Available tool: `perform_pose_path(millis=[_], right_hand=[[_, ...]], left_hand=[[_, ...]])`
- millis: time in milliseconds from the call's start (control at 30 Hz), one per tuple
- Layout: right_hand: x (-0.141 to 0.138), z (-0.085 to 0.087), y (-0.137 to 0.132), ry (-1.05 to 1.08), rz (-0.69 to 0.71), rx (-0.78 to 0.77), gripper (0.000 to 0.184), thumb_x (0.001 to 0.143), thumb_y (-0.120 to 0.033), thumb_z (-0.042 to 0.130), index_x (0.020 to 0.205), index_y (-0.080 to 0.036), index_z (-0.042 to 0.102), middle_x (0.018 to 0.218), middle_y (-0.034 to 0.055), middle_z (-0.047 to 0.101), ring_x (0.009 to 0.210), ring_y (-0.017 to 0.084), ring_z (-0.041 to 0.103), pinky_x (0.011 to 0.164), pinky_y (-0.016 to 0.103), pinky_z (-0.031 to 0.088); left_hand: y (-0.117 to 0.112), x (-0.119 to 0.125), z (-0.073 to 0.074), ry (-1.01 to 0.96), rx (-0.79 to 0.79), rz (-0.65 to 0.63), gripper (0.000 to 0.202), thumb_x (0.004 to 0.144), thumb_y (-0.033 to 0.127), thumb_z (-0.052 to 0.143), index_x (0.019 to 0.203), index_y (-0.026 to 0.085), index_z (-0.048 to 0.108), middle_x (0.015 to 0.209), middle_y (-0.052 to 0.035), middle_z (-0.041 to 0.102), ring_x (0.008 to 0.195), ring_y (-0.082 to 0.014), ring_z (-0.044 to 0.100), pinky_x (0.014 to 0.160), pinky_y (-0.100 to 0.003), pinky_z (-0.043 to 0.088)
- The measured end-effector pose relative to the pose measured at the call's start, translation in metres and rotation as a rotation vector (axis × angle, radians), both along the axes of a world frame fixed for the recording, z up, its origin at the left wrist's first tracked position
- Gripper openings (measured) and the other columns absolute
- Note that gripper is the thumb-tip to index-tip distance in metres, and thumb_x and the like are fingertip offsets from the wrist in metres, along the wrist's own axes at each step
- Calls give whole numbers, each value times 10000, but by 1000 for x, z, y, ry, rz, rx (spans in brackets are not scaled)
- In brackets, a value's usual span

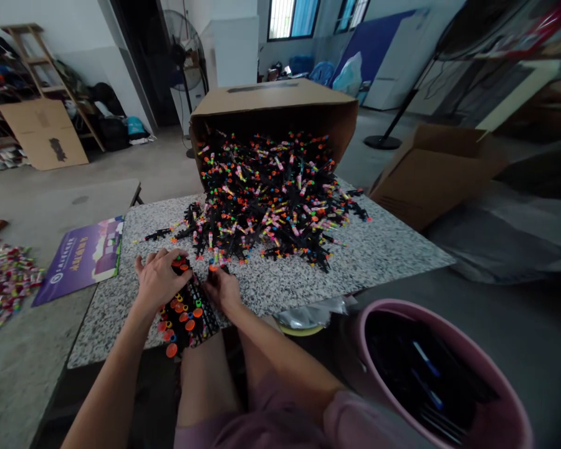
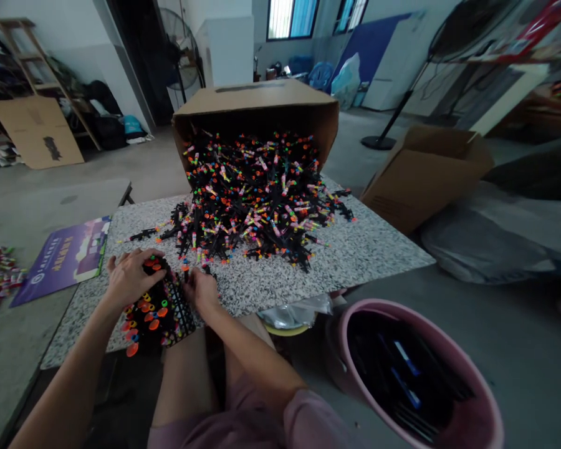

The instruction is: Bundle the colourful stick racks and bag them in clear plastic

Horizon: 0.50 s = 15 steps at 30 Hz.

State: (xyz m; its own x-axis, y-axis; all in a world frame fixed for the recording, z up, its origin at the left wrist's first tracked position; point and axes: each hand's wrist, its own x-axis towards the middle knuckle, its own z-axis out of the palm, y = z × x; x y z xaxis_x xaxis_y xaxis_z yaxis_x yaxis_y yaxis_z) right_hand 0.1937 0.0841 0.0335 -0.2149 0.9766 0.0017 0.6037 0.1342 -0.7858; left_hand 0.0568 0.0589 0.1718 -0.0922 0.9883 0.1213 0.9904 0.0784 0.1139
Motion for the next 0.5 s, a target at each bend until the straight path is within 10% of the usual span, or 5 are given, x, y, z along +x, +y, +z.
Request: perform_pose_path(millis=[500], right_hand=[[-14,25,-6,-221,208,44,223,896,-257,595,1105,-182,604,956,86,739,845,226,687,697,276,439]], left_hand=[[-1,-4,1,-72,2,-3,380,852,469,478,1107,283,689,1080,-102,637,1127,-347,551,1111,-652,195]])
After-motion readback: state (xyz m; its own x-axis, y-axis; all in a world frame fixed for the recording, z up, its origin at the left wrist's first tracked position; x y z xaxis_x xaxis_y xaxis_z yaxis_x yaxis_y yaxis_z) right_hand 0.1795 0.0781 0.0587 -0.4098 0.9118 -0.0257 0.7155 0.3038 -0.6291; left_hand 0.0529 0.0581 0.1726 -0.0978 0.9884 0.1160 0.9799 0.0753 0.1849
